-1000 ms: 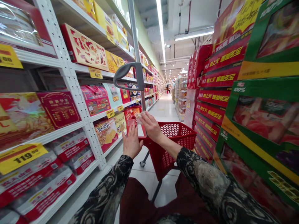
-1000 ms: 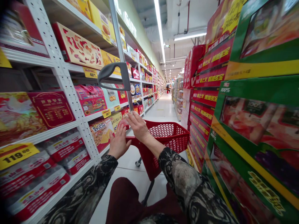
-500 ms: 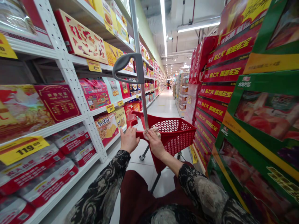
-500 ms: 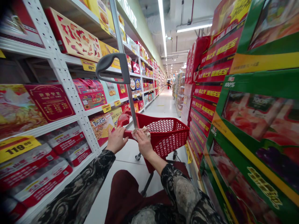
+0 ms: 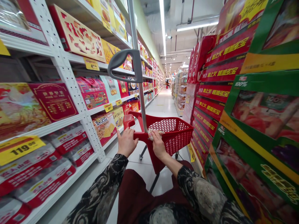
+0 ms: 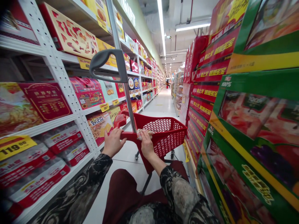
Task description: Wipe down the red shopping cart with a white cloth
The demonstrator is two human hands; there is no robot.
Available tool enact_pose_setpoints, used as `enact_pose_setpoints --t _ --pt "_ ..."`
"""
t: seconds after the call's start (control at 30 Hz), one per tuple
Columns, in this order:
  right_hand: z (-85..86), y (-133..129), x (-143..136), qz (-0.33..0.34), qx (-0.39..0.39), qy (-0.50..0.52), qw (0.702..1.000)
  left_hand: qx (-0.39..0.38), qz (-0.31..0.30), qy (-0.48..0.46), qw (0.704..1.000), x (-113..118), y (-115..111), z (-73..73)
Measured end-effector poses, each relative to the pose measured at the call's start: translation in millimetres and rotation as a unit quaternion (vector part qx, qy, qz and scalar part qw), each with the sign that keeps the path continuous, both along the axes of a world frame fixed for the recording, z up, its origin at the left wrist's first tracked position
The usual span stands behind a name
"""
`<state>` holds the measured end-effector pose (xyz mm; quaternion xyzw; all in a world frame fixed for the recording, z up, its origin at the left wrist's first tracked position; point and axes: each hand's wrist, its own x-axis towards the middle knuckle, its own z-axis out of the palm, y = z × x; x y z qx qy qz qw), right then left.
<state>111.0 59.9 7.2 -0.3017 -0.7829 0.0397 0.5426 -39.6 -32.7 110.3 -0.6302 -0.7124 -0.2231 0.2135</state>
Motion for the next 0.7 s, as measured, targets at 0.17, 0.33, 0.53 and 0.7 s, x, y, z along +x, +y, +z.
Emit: enact_pose_setpoints --t 0.17,0.33,0.53,0.7 --pt "-1.3 -5 0 0.010 0.012 0.004 1.000 0.018 0.000 0.002 1.000 3 -11 -1.8" --pt "1.3 -4 -4 0.026 0.011 0.002 1.000 0.018 0.021 0.013 1.000 7 -16 1.1" --pt "9.3 9 -2 0.035 -0.043 0.028 0.998 0.018 0.019 0.019 0.999 19 -9 3.5" --pt "24.7 10 5 0.021 -0.089 0.127 0.988 0.034 -0.012 0.018 0.999 35 -1 -0.5"
